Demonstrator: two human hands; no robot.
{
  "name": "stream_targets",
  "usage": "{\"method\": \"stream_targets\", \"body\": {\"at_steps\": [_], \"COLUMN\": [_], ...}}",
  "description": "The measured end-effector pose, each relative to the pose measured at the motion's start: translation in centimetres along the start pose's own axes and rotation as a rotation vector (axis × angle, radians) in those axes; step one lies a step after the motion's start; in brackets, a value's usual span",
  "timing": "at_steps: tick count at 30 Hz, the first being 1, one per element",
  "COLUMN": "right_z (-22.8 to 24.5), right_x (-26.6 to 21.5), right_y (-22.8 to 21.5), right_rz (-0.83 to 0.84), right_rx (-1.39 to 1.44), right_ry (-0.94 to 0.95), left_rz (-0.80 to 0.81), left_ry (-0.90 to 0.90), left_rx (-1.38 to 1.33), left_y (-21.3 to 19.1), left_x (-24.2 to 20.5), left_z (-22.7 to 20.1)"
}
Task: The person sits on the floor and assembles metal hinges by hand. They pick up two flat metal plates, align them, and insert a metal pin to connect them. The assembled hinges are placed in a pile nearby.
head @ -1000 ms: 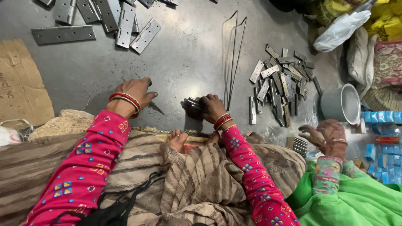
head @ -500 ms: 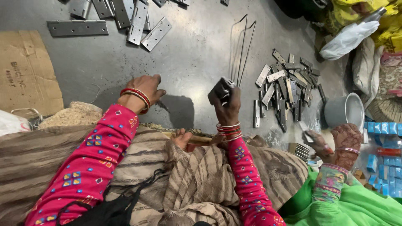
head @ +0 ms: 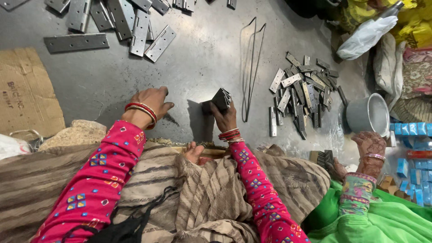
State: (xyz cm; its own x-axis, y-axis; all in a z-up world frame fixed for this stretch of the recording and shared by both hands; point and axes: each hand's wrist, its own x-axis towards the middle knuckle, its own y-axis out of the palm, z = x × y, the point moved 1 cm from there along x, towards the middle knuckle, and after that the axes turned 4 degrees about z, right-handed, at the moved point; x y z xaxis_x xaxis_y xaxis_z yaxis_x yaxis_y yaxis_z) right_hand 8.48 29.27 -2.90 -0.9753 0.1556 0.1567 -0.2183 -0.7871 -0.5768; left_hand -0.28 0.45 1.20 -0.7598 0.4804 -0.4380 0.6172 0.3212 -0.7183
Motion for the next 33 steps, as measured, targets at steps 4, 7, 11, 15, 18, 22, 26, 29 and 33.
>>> {"method": "stream_targets", "body": {"at_steps": [4,7,11,15,18,22,26,29,33], "right_z": [0.1,-0.2,-3.3,-8.9,-12.3,-13.9,-12.6,-10.6,-7.5], "right_x": [-0.7,-1.6,-1.6,1.1,3.8,4.2,2.6,1.9,1.4], "right_y": [-0.3,-0.3,-4.0,-14.5,-25.7,-34.3,-30.0,-22.3,-14.8], "right_rz": [0.160,0.133,0.006,-0.272,-0.602,-0.842,-0.616,-0.403,-0.206], "right_rx": [0.234,0.429,0.687,0.911,1.152,0.849,0.509,0.471,-0.043], "right_ry": [0.351,0.542,0.821,0.795,0.626,0.384,0.424,0.512,0.431], "left_rz": [-0.009,-0.009,-0.010,-0.018,0.017,0.032,0.050,0.054,0.010], "left_ry": [0.005,-0.005,0.003,0.004,-0.036,-0.037,-0.054,-0.040,0.005], "left_rx": [0.009,-0.034,0.055,0.059,0.088,0.097,0.075,0.070,0.106], "left_y": [0.3,0.7,1.2,2.0,2.8,3.3,3.0,3.2,3.2], "left_x": [0.5,1.0,1.5,2.5,3.2,3.8,3.8,3.6,3.6], "left_z": [0.6,1.2,2.2,3.6,4.3,4.2,4.1,4.2,4.0]}}
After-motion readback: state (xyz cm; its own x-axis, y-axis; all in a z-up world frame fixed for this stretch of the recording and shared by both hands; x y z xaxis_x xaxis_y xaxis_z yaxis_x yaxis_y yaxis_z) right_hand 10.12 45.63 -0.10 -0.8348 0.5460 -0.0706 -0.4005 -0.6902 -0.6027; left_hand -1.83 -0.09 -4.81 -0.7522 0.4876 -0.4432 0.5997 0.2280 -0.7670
